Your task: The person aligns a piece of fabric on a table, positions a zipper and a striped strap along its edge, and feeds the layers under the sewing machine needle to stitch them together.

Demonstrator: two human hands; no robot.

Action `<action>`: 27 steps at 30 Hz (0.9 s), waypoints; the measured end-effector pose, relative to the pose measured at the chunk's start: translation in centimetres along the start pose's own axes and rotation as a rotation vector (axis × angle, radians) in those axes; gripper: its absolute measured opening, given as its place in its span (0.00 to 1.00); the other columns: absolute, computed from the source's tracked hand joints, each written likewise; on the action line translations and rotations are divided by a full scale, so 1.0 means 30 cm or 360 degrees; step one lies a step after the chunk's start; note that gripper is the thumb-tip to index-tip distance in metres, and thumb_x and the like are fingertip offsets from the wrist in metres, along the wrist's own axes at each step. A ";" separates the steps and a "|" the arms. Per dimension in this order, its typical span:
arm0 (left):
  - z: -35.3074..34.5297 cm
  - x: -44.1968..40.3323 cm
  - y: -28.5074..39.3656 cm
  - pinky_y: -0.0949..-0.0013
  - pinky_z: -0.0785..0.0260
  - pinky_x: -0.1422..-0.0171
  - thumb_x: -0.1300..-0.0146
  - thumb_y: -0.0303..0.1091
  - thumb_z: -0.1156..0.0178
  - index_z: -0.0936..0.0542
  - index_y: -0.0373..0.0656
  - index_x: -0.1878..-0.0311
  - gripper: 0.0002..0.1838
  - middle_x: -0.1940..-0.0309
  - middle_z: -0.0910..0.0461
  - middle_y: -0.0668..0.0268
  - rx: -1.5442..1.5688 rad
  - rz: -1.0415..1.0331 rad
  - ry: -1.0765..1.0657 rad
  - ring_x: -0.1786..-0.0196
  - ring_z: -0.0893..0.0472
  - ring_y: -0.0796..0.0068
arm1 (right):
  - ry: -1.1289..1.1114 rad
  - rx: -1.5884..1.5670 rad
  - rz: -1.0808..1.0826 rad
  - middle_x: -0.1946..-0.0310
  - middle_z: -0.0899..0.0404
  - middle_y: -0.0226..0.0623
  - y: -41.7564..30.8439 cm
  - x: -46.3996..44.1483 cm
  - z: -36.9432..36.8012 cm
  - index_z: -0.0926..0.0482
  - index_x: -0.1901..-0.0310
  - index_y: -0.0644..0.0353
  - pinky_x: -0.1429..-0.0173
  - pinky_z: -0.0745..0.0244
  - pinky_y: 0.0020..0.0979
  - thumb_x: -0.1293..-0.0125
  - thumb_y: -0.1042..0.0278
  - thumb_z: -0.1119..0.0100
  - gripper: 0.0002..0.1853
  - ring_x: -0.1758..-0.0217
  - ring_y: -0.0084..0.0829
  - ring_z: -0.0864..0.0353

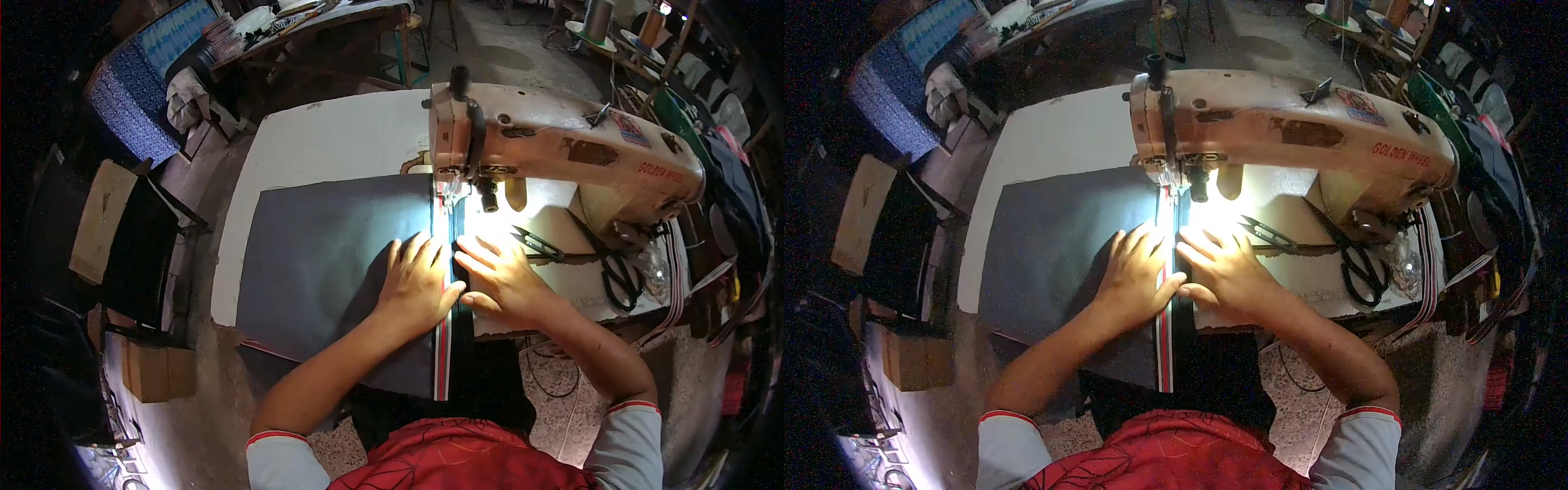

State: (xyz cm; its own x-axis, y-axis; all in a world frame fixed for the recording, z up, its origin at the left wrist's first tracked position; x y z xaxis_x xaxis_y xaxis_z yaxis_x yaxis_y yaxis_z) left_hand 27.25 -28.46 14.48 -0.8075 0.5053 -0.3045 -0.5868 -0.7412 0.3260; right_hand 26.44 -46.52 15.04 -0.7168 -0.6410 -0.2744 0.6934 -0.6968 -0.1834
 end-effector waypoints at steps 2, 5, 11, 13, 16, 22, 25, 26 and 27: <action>0.006 -0.005 0.000 0.35 0.47 0.25 0.39 0.45 0.36 0.25 0.34 0.38 0.31 0.37 0.27 0.50 0.0022 0.0003 -0.0014 0.27 0.35 0.50 | -0.0138 -0.0091 -0.0068 0.27 0.34 0.46 -0.019 0.020 -0.011 0.29 0.32 0.63 0.26 0.44 0.56 0.32 0.41 0.42 0.37 0.24 0.53 0.39; -0.010 0.004 0.001 0.35 0.46 0.26 0.40 0.43 0.36 0.23 0.35 0.40 0.29 0.38 0.26 0.52 0.0028 0.0011 0.0010 0.28 0.34 0.50 | -0.0113 -0.0143 -0.0105 0.26 0.35 0.44 -0.044 0.031 -0.007 0.29 0.32 0.64 0.25 0.46 0.54 0.31 0.41 0.43 0.37 0.24 0.51 0.39; 0.018 0.037 0.051 0.35 0.47 0.25 0.38 0.43 0.37 0.23 0.36 0.39 0.28 0.38 0.26 0.54 -0.0066 0.0054 -0.0022 0.29 0.33 0.50 | 0.0030 -0.0110 -0.0111 0.28 0.33 0.44 -0.116 0.078 -0.005 0.29 0.33 0.63 0.26 0.48 0.58 0.32 0.43 0.41 0.35 0.27 0.51 0.36; 0.019 0.086 0.079 0.35 0.47 0.25 0.37 0.44 0.37 0.24 0.36 0.38 0.29 0.37 0.26 0.53 -0.0073 0.0072 -0.0044 0.28 0.34 0.50 | 0.0133 -0.0013 -0.0267 0.33 0.29 0.46 -0.192 0.125 0.036 0.28 0.35 0.64 0.28 0.42 0.55 0.35 0.51 0.34 0.33 0.30 0.50 0.33; 0.020 0.167 0.110 0.36 0.49 0.23 0.35 0.46 0.37 0.27 0.37 0.32 0.32 0.33 0.29 0.53 -0.0110 0.0041 -0.0069 0.26 0.36 0.49 | 0.0358 -0.0558 -0.0363 0.40 0.25 0.47 -0.277 0.228 0.048 0.26 0.39 0.65 0.33 0.33 0.48 0.38 0.62 0.29 0.29 0.37 0.48 0.27; 0.023 0.274 0.136 0.34 0.52 0.23 0.33 0.51 0.38 0.31 0.40 0.27 0.36 0.26 0.35 0.55 -0.0155 0.0007 -0.0169 0.22 0.40 0.47 | 0.0431 -0.1340 -0.1022 0.52 0.21 0.50 -0.372 0.401 -0.121 0.24 0.46 0.69 0.43 0.24 0.39 0.35 0.66 0.30 0.22 0.49 0.46 0.20; 0.024 0.306 0.145 0.32 0.50 0.24 0.34 0.52 0.37 0.29 0.43 0.28 0.35 0.25 0.35 0.57 -0.0177 -0.0027 -0.0119 0.23 0.39 0.49 | 0.0590 -0.0912 -0.0921 0.55 0.19 0.52 -0.333 0.400 -0.197 0.23 0.49 0.70 0.54 0.21 0.36 0.32 0.60 0.33 0.21 0.56 0.43 0.17; 0.021 0.315 0.145 0.32 0.51 0.24 0.34 0.52 0.37 0.29 0.43 0.28 0.35 0.25 0.35 0.57 -0.0186 -0.0024 -0.0102 0.22 0.39 0.49 | 0.0601 -0.0908 -0.0926 0.55 0.19 0.52 -0.324 0.392 -0.197 0.23 0.49 0.70 0.54 0.21 0.36 0.32 0.60 0.33 0.21 0.56 0.43 0.17; 0.021 0.325 0.145 0.32 0.51 0.24 0.34 0.51 0.37 0.29 0.43 0.28 0.35 0.25 0.35 0.57 -0.0195 -0.0024 -0.0086 0.22 0.39 0.49 | 0.0391 -0.1088 -0.1091 0.56 0.18 0.53 -0.317 0.385 -0.214 0.23 0.48 0.71 0.54 0.21 0.36 0.33 0.59 0.33 0.22 0.57 0.43 0.17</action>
State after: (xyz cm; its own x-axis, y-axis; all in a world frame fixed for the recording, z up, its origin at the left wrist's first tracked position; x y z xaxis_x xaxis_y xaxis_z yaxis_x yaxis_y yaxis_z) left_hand 16.79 -26.50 13.50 -0.8028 0.5373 -0.2585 -0.5895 -0.7801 0.2094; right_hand 12.04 -45.25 7.56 -0.9964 -0.0314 -0.0792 0.0842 -0.5068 -0.8580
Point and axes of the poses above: each hand's wrist, its own x-axis away from the middle knuckle, its own z-axis out of the back of the hand, y = z × x, the point moved 3 cm from there along -x, towards the middle knuckle
